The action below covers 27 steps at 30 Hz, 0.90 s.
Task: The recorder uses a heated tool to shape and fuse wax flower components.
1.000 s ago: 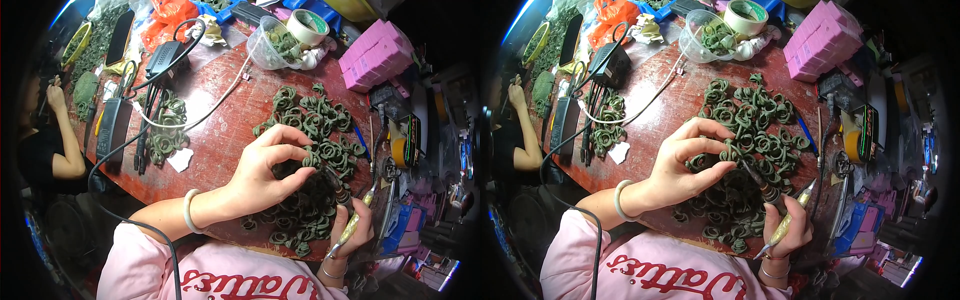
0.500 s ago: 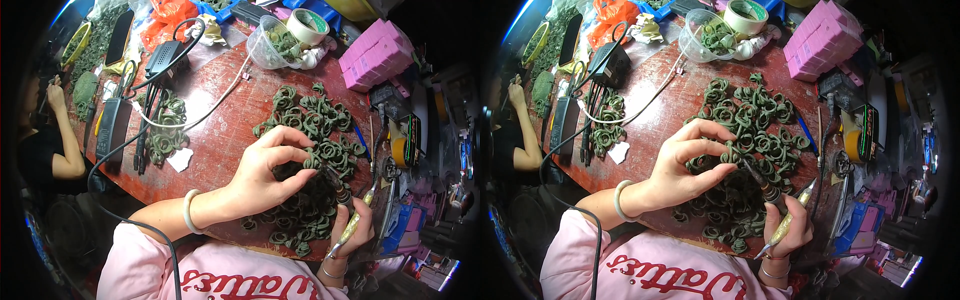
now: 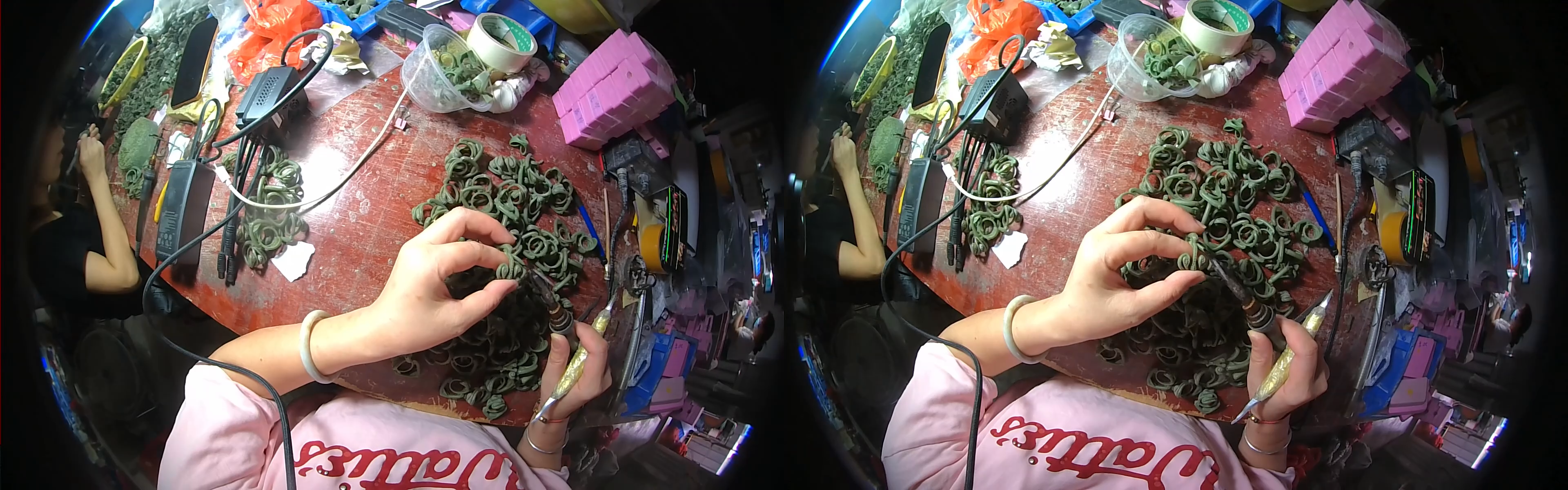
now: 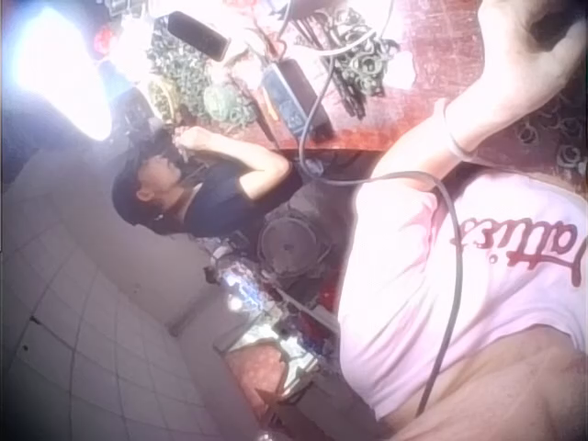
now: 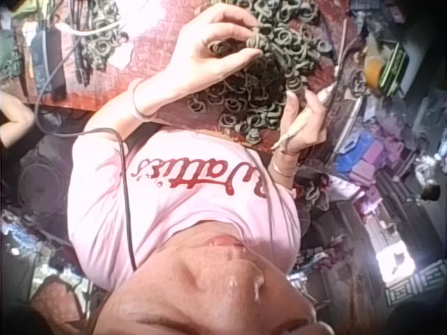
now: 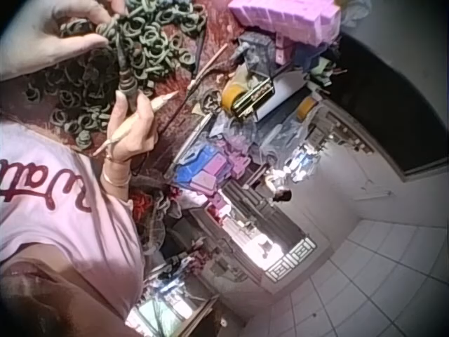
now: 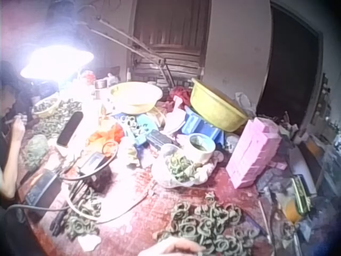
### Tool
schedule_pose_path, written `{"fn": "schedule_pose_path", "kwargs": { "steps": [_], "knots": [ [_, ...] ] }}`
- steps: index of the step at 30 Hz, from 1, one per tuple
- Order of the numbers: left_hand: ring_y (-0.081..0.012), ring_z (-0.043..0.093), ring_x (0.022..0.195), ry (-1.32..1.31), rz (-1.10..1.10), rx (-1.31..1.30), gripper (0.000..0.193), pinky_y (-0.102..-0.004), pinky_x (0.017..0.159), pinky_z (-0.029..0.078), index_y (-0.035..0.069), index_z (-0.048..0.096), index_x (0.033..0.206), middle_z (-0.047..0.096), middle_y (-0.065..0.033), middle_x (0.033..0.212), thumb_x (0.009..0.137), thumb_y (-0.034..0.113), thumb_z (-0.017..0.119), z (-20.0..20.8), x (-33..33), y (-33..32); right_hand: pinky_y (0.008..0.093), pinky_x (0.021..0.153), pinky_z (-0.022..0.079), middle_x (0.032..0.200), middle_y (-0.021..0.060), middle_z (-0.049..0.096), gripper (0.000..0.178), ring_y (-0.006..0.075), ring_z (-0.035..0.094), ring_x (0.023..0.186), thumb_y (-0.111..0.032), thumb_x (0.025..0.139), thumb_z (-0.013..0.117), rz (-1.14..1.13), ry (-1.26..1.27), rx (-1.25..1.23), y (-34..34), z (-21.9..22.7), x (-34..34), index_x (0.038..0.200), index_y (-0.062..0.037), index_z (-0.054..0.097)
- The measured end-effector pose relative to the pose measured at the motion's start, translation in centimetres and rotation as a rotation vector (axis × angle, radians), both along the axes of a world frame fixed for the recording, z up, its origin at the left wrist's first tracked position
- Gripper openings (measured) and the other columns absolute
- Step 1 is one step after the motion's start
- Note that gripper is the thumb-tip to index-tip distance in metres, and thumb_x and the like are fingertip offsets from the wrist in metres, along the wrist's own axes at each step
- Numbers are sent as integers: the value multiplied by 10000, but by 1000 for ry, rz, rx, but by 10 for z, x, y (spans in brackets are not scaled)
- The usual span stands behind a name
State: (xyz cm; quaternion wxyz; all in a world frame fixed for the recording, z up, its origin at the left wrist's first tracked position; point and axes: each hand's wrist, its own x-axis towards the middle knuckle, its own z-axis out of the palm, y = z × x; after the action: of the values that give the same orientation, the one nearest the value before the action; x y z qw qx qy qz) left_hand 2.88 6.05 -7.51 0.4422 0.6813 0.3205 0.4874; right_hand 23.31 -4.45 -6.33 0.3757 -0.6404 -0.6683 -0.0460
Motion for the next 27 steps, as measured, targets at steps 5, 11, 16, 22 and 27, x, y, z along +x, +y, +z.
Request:
{"fn": "schedule_pose_path", "kwargs": {
  "steps": [5,11,16,22,27],
  "knots": [
    [-214,606,945,2,7,18,212,-318,811,489,28,677,919,620,-105,1068,736,50,782,-1,0,1,341,598,509,803,110,677,318,269,649,637,-268,847,734,-6,-3,-7,-1,0,0,959,9,623],
    [-214,614,930,-18,26,31,212,-317,802,496,25,671,911,619,-109,1063,735,53,786,-2,0,2,337,602,509,801,111,677,314,271,652,640,-262,844,736,-11,2,-5,0,1,-1,957,9,626],
    [-214,619,936,-25,42,35,214,-316,817,495,26,668,913,620,-111,1054,736,50,786,-4,0,2,338,604,509,801,110,678,315,271,654,644,-264,840,740,-5,7,-4,0,1,-1,958,6,628],
    [-205,617,942,-17,37,10,197,-312,823,492,27,675,906,620,-106,1048,743,51,784,-3,0,2,338,601,506,795,107,673,311,271,649,639,-260,840,741,2,11,-4,0,1,-1,958,4,628],
    [-191,611,936,-10,40,-25,190,-302,822,486,29,681,901,620,-99,1043,744,53,785,-2,0,1,340,598,503,793,109,671,308,272,647,636,-257,841,740,7,5,-4,0,1,-1,958,4,627]
  ]
}}
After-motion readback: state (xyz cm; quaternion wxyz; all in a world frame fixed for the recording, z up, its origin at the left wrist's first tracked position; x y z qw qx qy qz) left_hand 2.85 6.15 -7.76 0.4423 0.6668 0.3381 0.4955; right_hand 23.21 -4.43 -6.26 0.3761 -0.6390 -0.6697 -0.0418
